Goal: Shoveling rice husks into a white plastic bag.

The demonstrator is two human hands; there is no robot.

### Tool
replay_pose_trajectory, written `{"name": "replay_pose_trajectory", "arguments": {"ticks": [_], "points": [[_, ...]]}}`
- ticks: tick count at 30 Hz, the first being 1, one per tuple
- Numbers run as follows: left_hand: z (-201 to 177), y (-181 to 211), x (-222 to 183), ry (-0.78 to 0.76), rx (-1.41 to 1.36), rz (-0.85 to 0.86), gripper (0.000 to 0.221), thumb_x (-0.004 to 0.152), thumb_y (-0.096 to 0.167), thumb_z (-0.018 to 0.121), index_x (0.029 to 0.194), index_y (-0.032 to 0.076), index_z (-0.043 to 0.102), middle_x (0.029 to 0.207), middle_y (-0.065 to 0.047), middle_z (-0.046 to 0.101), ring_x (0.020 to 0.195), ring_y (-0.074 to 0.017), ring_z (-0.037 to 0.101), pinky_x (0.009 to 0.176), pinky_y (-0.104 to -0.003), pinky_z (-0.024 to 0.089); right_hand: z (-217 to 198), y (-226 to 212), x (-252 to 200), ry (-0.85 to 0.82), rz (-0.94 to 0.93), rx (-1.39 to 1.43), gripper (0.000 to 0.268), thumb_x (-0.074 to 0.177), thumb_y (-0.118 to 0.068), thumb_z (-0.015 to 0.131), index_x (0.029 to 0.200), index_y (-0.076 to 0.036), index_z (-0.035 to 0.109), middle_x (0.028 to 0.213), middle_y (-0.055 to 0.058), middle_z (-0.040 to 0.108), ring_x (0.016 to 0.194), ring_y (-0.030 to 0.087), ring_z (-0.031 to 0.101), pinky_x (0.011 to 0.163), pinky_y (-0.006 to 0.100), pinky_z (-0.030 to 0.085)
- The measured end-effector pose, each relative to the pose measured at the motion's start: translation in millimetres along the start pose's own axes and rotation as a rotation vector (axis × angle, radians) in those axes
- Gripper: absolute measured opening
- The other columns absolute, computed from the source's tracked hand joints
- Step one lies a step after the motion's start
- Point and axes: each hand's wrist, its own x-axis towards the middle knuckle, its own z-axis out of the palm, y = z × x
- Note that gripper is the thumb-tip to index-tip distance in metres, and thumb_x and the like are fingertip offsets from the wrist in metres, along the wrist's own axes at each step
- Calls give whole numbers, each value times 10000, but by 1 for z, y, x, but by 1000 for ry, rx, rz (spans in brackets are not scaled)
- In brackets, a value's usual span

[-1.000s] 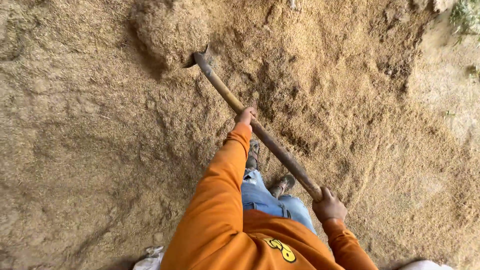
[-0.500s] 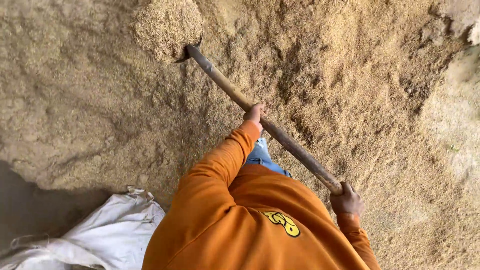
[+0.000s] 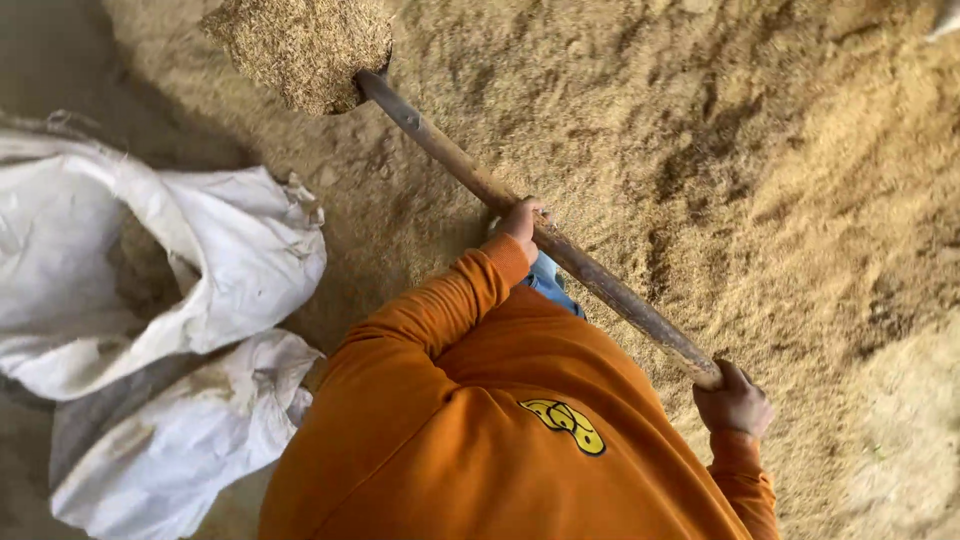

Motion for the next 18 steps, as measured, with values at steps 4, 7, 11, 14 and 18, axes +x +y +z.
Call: {"name": "replay_pose_trajectory", "arguments": {"ticks": [4, 7, 11, 14, 18], "points": [[-27, 45, -57, 8, -114, -23, 207, 860, 329, 629, 843, 142, 542, 1329, -112, 582, 1279, -258, 406, 1154, -515, 209, -30, -25, 54, 51, -209, -73, 246, 953, -337, 683, 1184, -359, 765, 842, -38, 762, 623, 105, 655, 542, 287, 498], [-49, 81, -103, 97, -325, -101, 180, 910, 318, 631, 949, 146, 593, 1296, -82, 532, 1259, -274, 447, 1187, -507, 266, -52, -48, 104, 84, -404, -44, 180, 966, -374, 743, 1139, -326, 764, 842, -62, 759, 604, 63, 654, 540, 268, 514], [-108, 99, -97, 0, -502, 86, 208, 995, 252, 613, 922, 127, 463, 1111, -124, 595, 1031, -287, 460, 1108, -562, 364, -95, -121, 172, 180, -714, -38, 149, 998, -385, 752, 1018, -239, 775, 843, -64, 755, 577, 31, 648, 521, 217, 536], [-129, 163, -149, 18, -577, 191, 184, 1036, 247, 591, 978, 101, 496, 992, -94, 578, 930, -264, 483, 996, -529, 397, -133, -201, 206, 258, -852, 5, 121, 1058, -356, 771, 1014, -245, 788, 861, -69, 755, 629, 34, 658, 567, 225, 553], [-185, 203, -164, 345, -464, 26, 142, 1085, 321, 592, 1045, 292, 460, 918, 67, 328, 836, -165, 441, 947, -476, 379, -152, -293, 230, 190, -934, -23, 171, 1020, -383, 752, 969, -223, 784, 856, -51, 765, 604, 40, 652, 517, 224, 526]]}}
